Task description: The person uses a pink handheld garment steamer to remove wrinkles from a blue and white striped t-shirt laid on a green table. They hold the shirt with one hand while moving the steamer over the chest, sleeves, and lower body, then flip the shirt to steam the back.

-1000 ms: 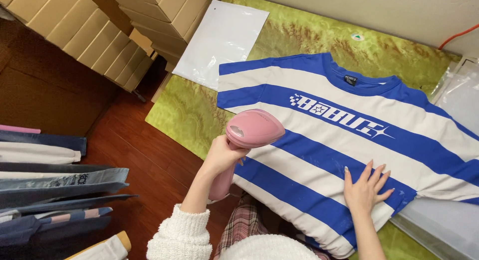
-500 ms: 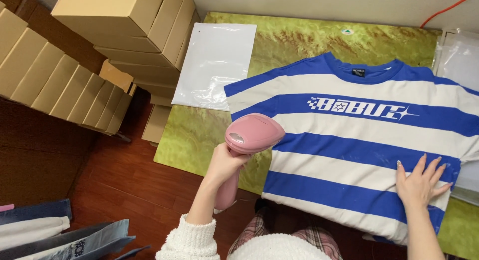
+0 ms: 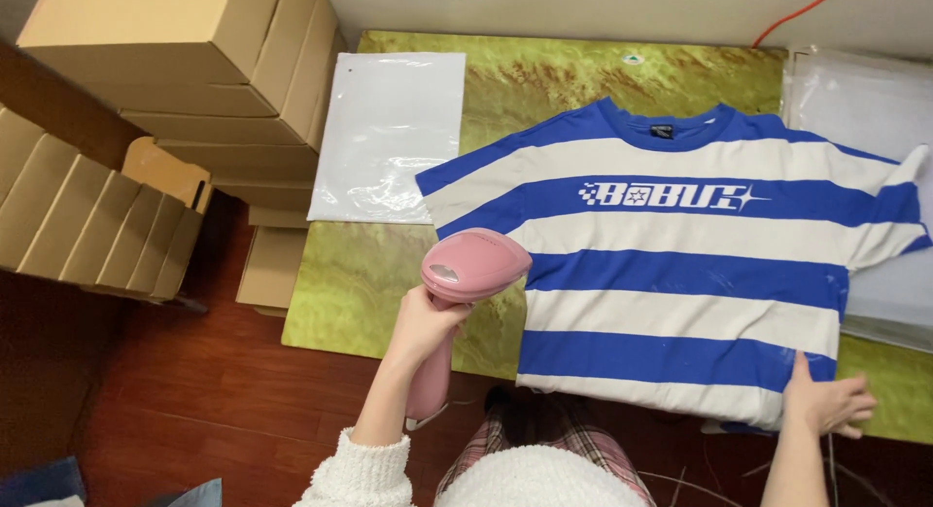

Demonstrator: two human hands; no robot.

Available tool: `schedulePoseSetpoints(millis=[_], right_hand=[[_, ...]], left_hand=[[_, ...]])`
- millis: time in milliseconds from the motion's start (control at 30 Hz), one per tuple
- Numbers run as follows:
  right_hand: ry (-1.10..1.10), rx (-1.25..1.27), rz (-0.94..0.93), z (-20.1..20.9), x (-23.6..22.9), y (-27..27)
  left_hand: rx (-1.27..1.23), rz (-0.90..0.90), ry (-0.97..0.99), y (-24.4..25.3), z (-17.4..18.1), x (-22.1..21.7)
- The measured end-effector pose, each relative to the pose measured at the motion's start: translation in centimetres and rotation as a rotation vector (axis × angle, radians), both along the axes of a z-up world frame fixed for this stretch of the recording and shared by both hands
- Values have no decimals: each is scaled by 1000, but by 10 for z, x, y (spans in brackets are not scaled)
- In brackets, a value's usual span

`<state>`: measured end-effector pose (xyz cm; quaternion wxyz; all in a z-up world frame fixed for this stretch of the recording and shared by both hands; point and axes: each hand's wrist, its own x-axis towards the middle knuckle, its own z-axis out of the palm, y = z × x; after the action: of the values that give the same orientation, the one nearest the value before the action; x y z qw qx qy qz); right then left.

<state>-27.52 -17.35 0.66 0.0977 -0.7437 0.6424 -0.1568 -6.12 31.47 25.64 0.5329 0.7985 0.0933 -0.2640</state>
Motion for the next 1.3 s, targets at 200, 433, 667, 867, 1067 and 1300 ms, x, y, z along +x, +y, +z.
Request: schedulePoseSetpoints(millis=[200,433,667,867,1067,1300], right_hand=[[133,517,4,-26,-23,-61],[-176,464,166,11,-46,-39],[-229,314,229,6,-66,-98],[-109,262,221,-21,-86,-152],[-26,64,161,-30,-62,-161],[-232,-57,549,82,97,-67]], left_hand=[[38,-52,9,-24,-2,-1],[44,-92,12,-58,-2,0],[55,-84,21,-88,4,1],[111,-105,13,-102,4,-1],[114,-78,10,-106,4,-2],[177,-55,-20,-101,5,-3]])
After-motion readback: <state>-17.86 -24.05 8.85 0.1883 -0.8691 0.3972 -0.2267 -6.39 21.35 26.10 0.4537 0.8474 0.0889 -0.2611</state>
